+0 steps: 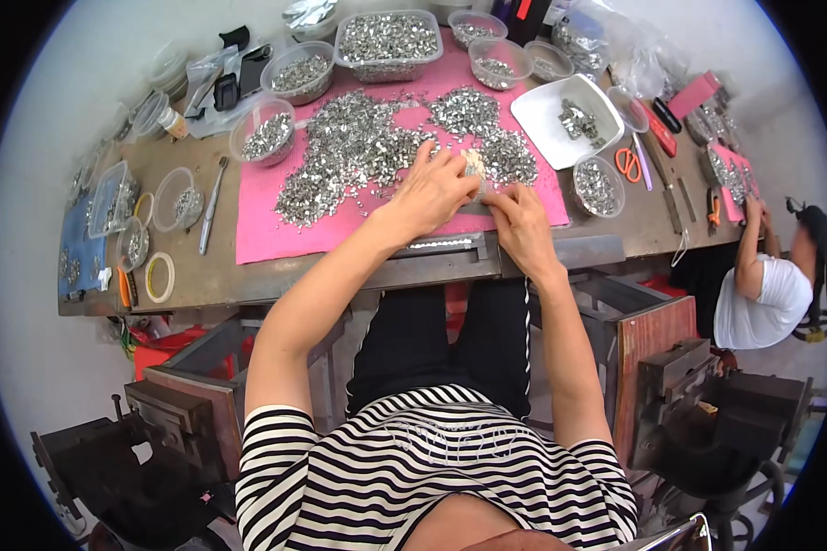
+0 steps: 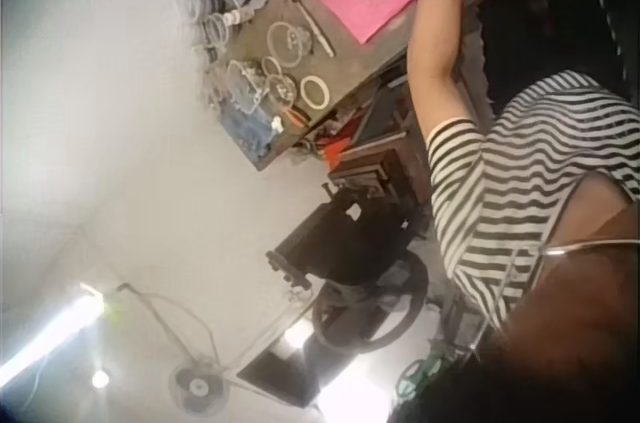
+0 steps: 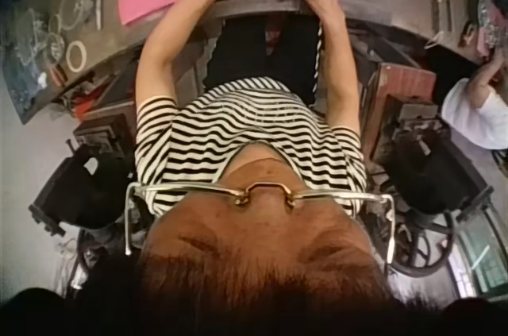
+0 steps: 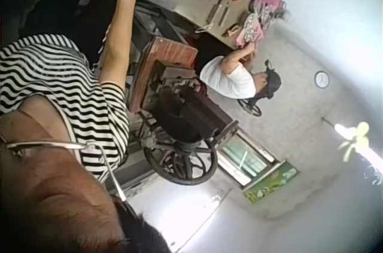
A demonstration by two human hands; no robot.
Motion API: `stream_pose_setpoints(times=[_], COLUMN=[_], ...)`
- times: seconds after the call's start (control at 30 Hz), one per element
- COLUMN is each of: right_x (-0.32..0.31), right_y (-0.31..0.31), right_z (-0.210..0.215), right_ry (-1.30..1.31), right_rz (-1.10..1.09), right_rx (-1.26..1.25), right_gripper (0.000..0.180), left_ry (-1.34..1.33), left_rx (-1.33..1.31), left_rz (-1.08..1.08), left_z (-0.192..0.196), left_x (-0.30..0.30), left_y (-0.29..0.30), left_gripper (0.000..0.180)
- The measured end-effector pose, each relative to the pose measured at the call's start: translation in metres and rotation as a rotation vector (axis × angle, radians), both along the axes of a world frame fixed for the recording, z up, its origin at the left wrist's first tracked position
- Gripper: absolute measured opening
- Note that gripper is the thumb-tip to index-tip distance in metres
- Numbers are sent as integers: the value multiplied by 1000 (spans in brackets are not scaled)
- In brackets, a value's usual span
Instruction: The person inserts small metal pieces into a metal slot tool by hand, presses the tool using a manual press machine, and then loads more metal pieces into the tool.
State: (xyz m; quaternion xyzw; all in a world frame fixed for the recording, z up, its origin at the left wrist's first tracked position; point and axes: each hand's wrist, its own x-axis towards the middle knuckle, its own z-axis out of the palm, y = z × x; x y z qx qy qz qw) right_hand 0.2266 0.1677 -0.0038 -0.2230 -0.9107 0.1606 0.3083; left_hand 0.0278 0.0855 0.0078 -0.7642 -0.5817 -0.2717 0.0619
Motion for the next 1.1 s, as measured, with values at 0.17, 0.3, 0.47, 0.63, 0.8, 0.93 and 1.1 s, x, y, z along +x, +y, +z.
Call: stream_pose_setpoints(times=[0.17,0.3,0.47,0.63,0.8,0.93,1.1], right_x=[2,1,-7,-14,-20,-15,-2], right_y=[-2,-5,-6,-10,-6,-16,-46], right_z=[-4,-6,-8,-5,-9,2,12], right_ry=[102,119,130,70,5,92,160], right_rz=[-10,-43,-46,-104,-160,-43,223], right_rx=[-51,-76,-16,29,134,-38,-291], right_gripper=[13,11,12,12,14,9,9], left_ry=[160,228,113,-345,-613,-559,-642], left_rx=[-81,-148,-100,-74,44,61,23], left_rz=[-46,-98,-116,-2,103,152,169], left_z=[9,10,-3,-5,-3,-6,-7], left_x=[-3,-5,-4,-4,0,-2,3], left_y=[20,29,23,-10,-37,-50,-51], left_gripper=[8,11,11,11,13,12,8])
